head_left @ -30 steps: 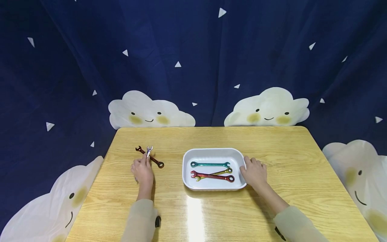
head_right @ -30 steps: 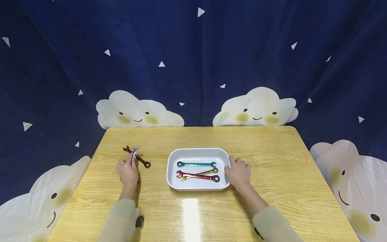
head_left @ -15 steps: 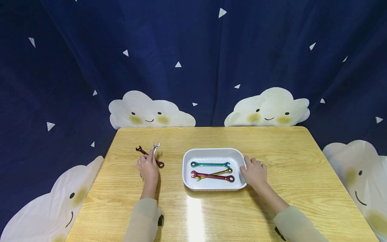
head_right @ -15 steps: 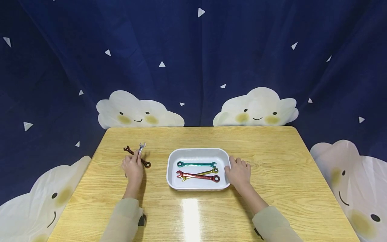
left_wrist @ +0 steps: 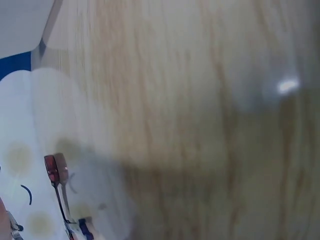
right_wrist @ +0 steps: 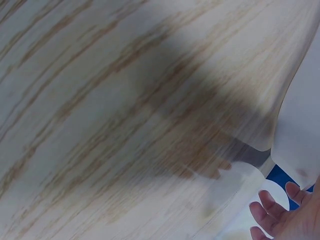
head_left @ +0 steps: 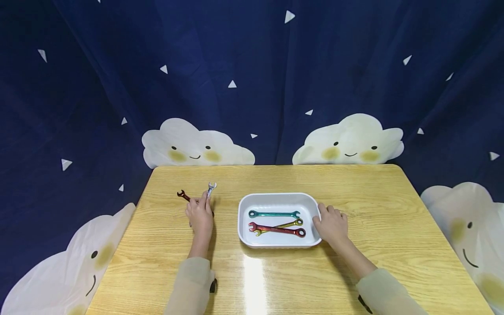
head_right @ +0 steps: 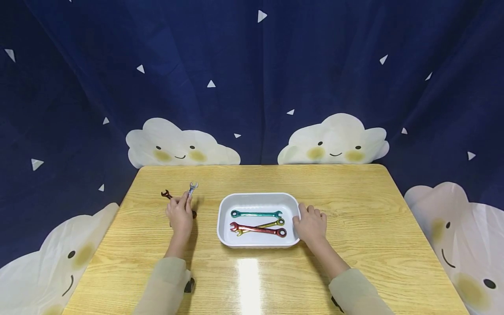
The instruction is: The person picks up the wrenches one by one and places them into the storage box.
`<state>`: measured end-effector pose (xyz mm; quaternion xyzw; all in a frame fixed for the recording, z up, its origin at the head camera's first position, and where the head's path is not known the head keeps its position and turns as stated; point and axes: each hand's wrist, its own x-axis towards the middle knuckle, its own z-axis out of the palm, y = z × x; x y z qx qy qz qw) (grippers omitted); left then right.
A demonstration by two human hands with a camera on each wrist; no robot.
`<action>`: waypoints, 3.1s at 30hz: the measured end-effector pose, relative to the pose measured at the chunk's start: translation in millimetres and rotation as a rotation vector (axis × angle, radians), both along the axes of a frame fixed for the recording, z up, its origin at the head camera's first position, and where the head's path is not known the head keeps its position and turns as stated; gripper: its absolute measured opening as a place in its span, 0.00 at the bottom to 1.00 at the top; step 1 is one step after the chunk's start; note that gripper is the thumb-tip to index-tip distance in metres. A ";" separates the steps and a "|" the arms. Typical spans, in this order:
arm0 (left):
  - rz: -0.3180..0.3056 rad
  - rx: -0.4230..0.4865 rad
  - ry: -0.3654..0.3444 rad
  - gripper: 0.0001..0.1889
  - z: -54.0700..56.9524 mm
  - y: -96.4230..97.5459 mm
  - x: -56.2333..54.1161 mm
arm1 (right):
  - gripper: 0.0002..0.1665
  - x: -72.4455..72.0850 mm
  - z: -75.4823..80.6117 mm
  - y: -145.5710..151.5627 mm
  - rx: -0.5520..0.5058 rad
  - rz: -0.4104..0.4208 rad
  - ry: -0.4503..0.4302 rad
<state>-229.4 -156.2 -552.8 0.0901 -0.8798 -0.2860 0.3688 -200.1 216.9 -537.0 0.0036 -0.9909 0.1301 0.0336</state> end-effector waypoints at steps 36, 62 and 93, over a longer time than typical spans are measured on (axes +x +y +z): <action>-0.240 -0.084 0.046 0.13 7.7 60.3 0.5 | 0.27 0.0 -0.3 0.1 -0.009 -0.004 -0.013; -0.453 -0.229 0.018 0.13 12.3 88.4 10.2 | 0.27 0.8 -1.3 0.1 -0.006 -0.001 0.002; -0.734 -0.426 0.160 0.11 4.8 112.5 11.9 | 0.26 -0.7 -2.2 0.9 0.000 -0.003 0.001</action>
